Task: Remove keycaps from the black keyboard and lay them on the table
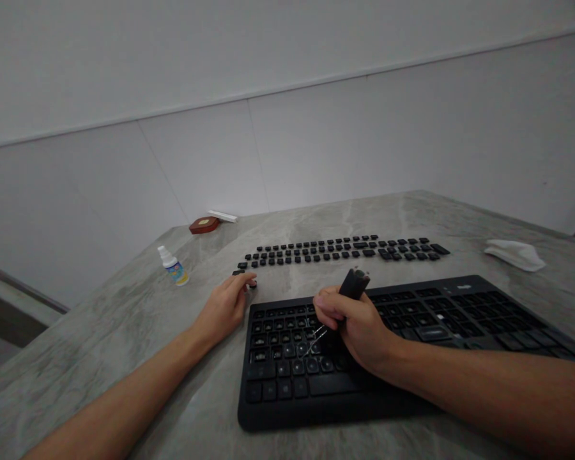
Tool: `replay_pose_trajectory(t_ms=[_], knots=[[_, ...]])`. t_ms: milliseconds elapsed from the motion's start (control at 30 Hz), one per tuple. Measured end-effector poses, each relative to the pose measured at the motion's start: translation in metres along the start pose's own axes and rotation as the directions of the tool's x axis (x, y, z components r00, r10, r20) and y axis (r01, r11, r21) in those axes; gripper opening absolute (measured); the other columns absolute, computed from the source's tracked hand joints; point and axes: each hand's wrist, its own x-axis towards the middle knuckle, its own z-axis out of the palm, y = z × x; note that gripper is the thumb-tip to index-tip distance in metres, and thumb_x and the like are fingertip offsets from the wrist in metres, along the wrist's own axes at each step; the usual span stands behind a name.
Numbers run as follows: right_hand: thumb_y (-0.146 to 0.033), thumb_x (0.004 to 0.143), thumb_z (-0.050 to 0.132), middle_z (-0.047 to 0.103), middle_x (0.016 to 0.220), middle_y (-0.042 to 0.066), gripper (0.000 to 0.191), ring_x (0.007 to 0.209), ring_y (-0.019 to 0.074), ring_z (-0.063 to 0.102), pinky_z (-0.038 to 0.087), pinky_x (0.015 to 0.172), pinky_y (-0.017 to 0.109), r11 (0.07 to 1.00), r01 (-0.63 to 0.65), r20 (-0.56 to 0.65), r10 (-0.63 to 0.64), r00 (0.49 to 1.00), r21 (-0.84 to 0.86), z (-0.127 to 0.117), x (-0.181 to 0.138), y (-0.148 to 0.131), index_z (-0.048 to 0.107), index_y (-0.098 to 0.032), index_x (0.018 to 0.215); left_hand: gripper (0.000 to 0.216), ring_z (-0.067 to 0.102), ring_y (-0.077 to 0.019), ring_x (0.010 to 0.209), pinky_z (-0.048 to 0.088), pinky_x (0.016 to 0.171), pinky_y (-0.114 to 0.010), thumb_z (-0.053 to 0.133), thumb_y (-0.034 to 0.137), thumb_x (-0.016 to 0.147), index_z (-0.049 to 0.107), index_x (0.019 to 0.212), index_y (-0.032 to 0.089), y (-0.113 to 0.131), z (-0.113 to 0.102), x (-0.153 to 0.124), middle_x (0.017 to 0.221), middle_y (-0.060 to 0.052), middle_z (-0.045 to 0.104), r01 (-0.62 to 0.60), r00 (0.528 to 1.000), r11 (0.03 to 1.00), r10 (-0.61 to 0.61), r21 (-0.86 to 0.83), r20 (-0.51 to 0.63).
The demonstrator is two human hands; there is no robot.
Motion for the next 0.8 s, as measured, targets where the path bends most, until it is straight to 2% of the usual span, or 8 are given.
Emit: replay_pose_trajectory(t_ms=[133, 500, 633, 800], knots=[[-0.035, 0.063, 0.057, 0.033, 0.041, -0.004, 0.034, 0.046, 0.0111, 0.029, 0.022, 0.054, 0.033, 1.000, -0.013, -0.003, 0.013, 1.000, 0.007, 0.0000, -0.0003, -0.0008, 0.037, -0.023, 0.038, 0.038, 0.068, -0.0185, 0.089, 0.057, 0.082, -0.034, 0.038, 0.003, 0.085, 0.053, 0.118, 0.016, 0.0006, 0.0003, -0.0003, 0.101, -0.008, 0.071, 0.014, 0.999, 1.000, -0.013, -0.027, 0.034], [-0.035, 0.061, 0.056, 0.033, 0.041, -0.004, 0.035, 0.046, 0.0107, 0.029, 0.023, 0.054, 0.033, 1.000, -0.026, -0.007, 0.026, 1.000, 0.002, 0.0021, 0.0002, -0.0023, 0.033, -0.023, 0.038, 0.049, 0.063, -0.0249, 0.110, 0.054, 0.095, -0.047, 0.037, -0.002, 0.079, 0.046, 0.124, 0.014, -0.0001, 0.0037, -0.0003, 0.120, -0.015, 0.064, 0.114, 0.985, 0.992, -0.105, -0.060, 0.139], [-0.035, 0.060, 0.057, 0.033, 0.041, -0.004, 0.034, 0.046, 0.0107, 0.029, 0.023, 0.054, 0.033, 1.000, -0.024, -0.009, 0.024, 1.000, 0.002, 0.0024, -0.0002, -0.0026, 0.035, -0.024, 0.037, 0.052, 0.058, -0.0265, 0.121, 0.051, 0.101, -0.049, 0.039, 0.000, 0.080, 0.039, 0.131, 0.014, -0.0022, 0.0067, -0.0005, 0.129, -0.017, 0.060, 0.173, 0.976, 0.977, -0.153, -0.122, 0.158], [-0.035, 0.061, 0.056, 0.033, 0.041, -0.004, 0.034, 0.045, 0.0107, 0.029, 0.024, 0.054, 0.033, 1.000, -0.021, -0.001, 0.021, 1.000, -0.010, 0.0022, 0.0007, -0.0034, 0.035, -0.023, 0.037, 0.057, 0.053, -0.0271, 0.128, 0.047, 0.105, -0.052, 0.039, 0.002, 0.081, 0.029, 0.137, 0.014, -0.0040, 0.0093, -0.0011, 0.134, -0.019, 0.056, 0.176, 0.975, 0.976, -0.155, -0.129, 0.158]])
